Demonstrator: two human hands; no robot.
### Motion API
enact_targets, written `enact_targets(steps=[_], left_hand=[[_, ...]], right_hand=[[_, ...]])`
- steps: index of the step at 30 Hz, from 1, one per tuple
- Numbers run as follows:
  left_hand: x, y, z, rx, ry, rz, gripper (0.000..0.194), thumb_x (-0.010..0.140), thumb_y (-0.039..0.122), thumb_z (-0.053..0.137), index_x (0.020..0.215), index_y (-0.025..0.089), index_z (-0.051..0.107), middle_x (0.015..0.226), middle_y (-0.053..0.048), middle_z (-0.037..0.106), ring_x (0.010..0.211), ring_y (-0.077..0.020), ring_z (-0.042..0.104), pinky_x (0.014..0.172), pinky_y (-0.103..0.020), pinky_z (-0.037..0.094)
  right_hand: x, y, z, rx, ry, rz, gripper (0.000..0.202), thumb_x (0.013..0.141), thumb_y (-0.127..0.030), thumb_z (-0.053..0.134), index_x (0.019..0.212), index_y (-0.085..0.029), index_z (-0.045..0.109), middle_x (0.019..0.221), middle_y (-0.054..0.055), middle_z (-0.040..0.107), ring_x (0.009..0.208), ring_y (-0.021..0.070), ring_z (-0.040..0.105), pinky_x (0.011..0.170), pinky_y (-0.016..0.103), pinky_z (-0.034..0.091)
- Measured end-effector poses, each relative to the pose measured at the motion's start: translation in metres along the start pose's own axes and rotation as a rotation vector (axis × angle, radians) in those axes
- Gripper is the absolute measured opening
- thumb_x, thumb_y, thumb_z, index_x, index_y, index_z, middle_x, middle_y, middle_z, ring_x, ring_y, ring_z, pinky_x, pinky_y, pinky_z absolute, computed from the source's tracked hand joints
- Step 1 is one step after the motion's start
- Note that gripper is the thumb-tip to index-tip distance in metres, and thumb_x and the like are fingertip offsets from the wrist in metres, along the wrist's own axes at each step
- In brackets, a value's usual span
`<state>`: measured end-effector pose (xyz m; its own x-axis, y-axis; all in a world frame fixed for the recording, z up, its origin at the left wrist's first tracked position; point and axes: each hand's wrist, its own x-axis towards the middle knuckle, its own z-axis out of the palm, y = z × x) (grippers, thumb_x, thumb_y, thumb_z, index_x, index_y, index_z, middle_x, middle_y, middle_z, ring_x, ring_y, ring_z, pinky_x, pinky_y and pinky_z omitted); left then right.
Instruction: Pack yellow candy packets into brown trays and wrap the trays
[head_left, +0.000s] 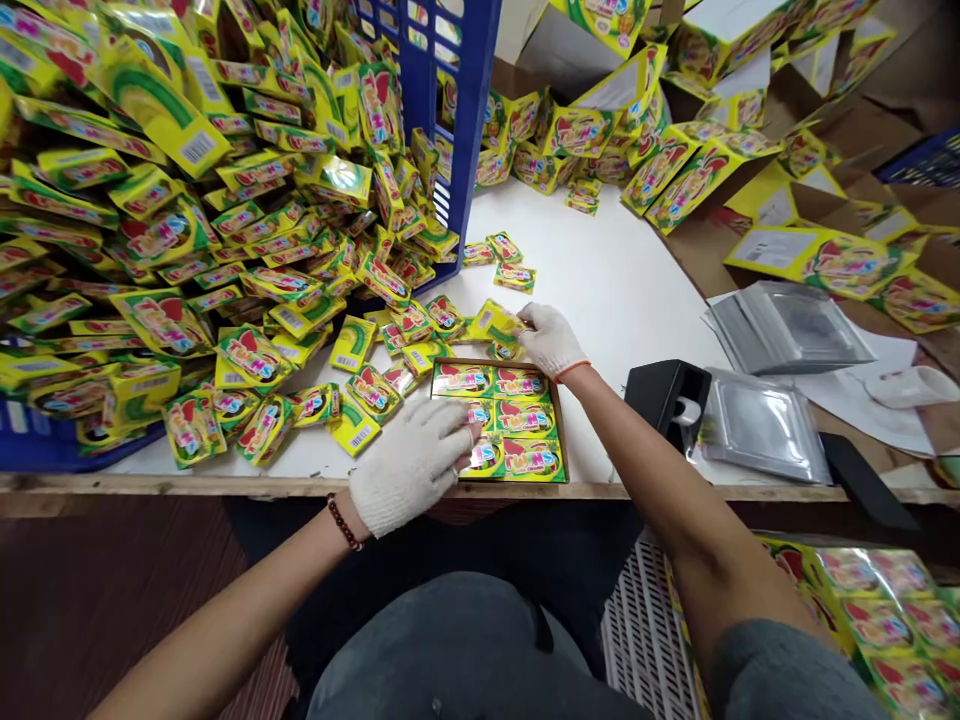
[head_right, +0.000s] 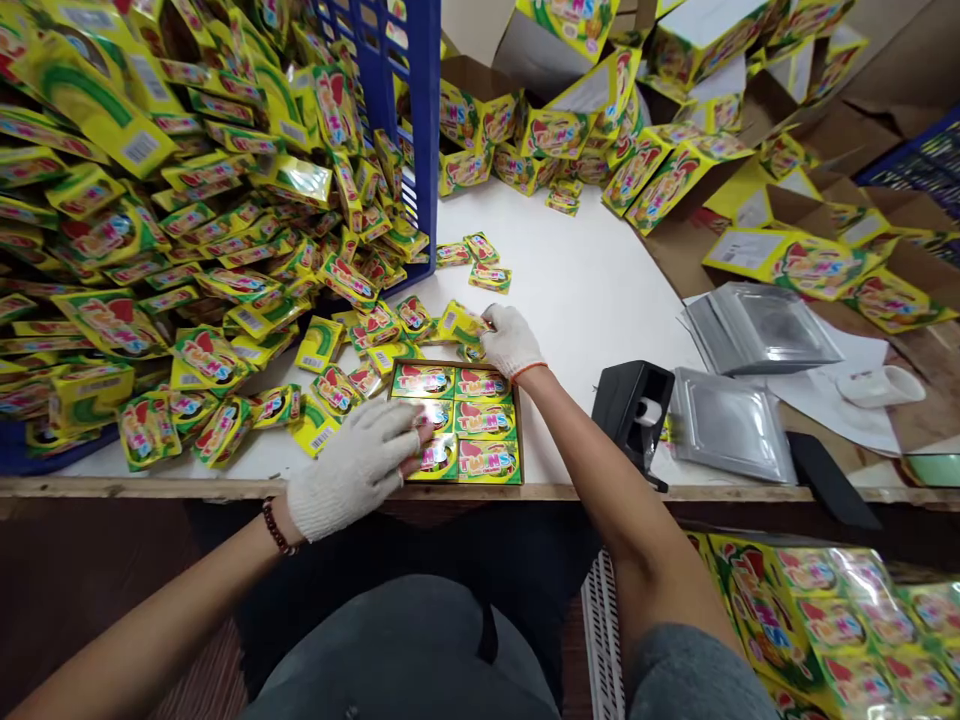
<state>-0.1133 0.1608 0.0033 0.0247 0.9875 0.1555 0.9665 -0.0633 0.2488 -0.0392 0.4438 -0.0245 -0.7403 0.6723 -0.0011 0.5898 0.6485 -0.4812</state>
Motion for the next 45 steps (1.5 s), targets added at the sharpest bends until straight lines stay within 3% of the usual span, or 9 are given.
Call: enact_targets(steps=[5, 11, 16, 19, 26, 32, 37, 41, 45], left_hand=[[-0.007, -0.012, 0.002, -0.197, -0.018, 0.079, 0.018, 0.089, 0.017, 0.055, 0.099, 0.022, 0.069, 0.109, -0.007, 0.07, 0.104, -0.0227, 0.064, 0.098, -0.042, 0.049], [0.013, -0.022, -0.01, -1.094, 0.283, -0.567, 0.047, 0.095, 0.049, 0.048, 0.13, 0.019, 0.056, 0.109, -0.011, 0.07, 0.089, -0.0221, 0.069, 0.08, -0.041, 0.057], [0.047, -0.022, -0.019, -1.563, 0.293, -0.593, 0.055, 0.079, 0.048, 0.072, 0.12, 0.016, 0.056, 0.105, -0.011, 0.07, 0.088, -0.0221, 0.069, 0.078, -0.038, 0.058], [0.052, -0.017, -0.009, -1.401, 0.585, -0.644, 0.053, 0.075, 0.045, 0.076, 0.114, 0.019, 0.051, 0.105, -0.008, 0.07, 0.09, -0.0208, 0.069, 0.078, -0.035, 0.058], [0.01, -0.034, 0.009, -0.624, 0.667, -0.572, 0.027, 0.09, 0.034, 0.057, 0.114, 0.02, 0.057, 0.117, -0.01, 0.065, 0.111, -0.0223, 0.064, 0.1, -0.041, 0.052], [-0.042, -0.087, -0.005, 0.034, 0.331, -0.684, 0.028, 0.088, 0.032, 0.053, 0.108, 0.017, 0.064, 0.113, -0.013, 0.066, 0.112, -0.0281, 0.061, 0.098, -0.041, 0.048], [-0.025, -0.086, 0.01, 0.265, -0.032, -0.635, 0.066, 0.075, 0.052, 0.069, 0.129, 0.017, 0.057, 0.125, -0.017, 0.06, 0.118, -0.0372, 0.055, 0.103, -0.051, 0.038], [-0.003, -0.087, 0.016, 0.239, -0.009, -0.723, 0.065, 0.074, 0.045, 0.069, 0.129, 0.015, 0.057, 0.119, -0.018, 0.06, 0.112, -0.0371, 0.057, 0.101, -0.05, 0.038], [0.005, -0.08, 0.0, 0.024, 0.271, -0.75, 0.074, 0.071, 0.06, 0.072, 0.127, 0.015, 0.057, 0.115, -0.015, 0.059, 0.11, -0.0356, 0.057, 0.092, -0.045, 0.047]], right_hand=[[-0.053, 0.001, -0.015, 0.329, 0.186, -0.177, 0.021, 0.083, -0.023, 0.048, 0.102, -0.019, 0.056, 0.097, 0.008, 0.064, 0.087, 0.0209, 0.062, 0.082, 0.035, 0.052], [-0.095, -0.028, -0.011, 0.363, 0.093, -0.519, 0.028, 0.08, -0.012, 0.045, 0.099, -0.023, 0.062, 0.111, 0.01, 0.061, 0.11, 0.0249, 0.059, 0.093, 0.044, 0.052], [-0.093, -0.063, -0.003, 0.535, 0.07, -0.537, 0.034, 0.089, -0.015, 0.041, 0.116, -0.019, 0.062, 0.118, 0.012, 0.061, 0.114, 0.0225, 0.06, 0.096, 0.041, 0.052], [-0.098, -0.071, -0.004, 0.661, -0.039, -0.303, 0.043, 0.098, -0.027, 0.036, 0.138, -0.015, 0.047, 0.122, 0.014, 0.064, 0.103, 0.0208, 0.066, 0.089, 0.038, 0.056], [-0.094, -0.051, -0.003, 0.401, -0.213, -0.363, 0.032, 0.092, -0.022, 0.049, 0.116, -0.019, 0.07, 0.111, 0.007, 0.072, 0.104, 0.0225, 0.065, 0.094, 0.038, 0.052], [-0.107, -0.056, 0.025, 0.153, -0.095, -0.527, 0.026, 0.094, -0.025, 0.051, 0.107, -0.016, 0.072, 0.111, 0.013, 0.069, 0.107, 0.0261, 0.062, 0.097, 0.044, 0.05], [-0.127, -0.071, 0.045, -0.135, -0.055, -0.481, 0.047, 0.09, -0.034, 0.06, 0.13, -0.009, 0.063, 0.139, 0.021, 0.058, 0.133, 0.0416, 0.045, 0.11, 0.061, 0.035], [-0.124, -0.063, 0.045, -0.097, -0.081, -0.508, 0.055, 0.092, -0.035, 0.055, 0.139, -0.007, 0.055, 0.143, 0.023, 0.055, 0.139, 0.0422, 0.04, 0.112, 0.066, 0.031], [-0.118, -0.049, 0.031, 0.209, 0.067, -0.589, 0.057, 0.097, -0.036, 0.045, 0.15, -0.015, 0.042, 0.144, 0.017, 0.053, 0.145, 0.0333, 0.037, 0.117, 0.062, 0.03]])
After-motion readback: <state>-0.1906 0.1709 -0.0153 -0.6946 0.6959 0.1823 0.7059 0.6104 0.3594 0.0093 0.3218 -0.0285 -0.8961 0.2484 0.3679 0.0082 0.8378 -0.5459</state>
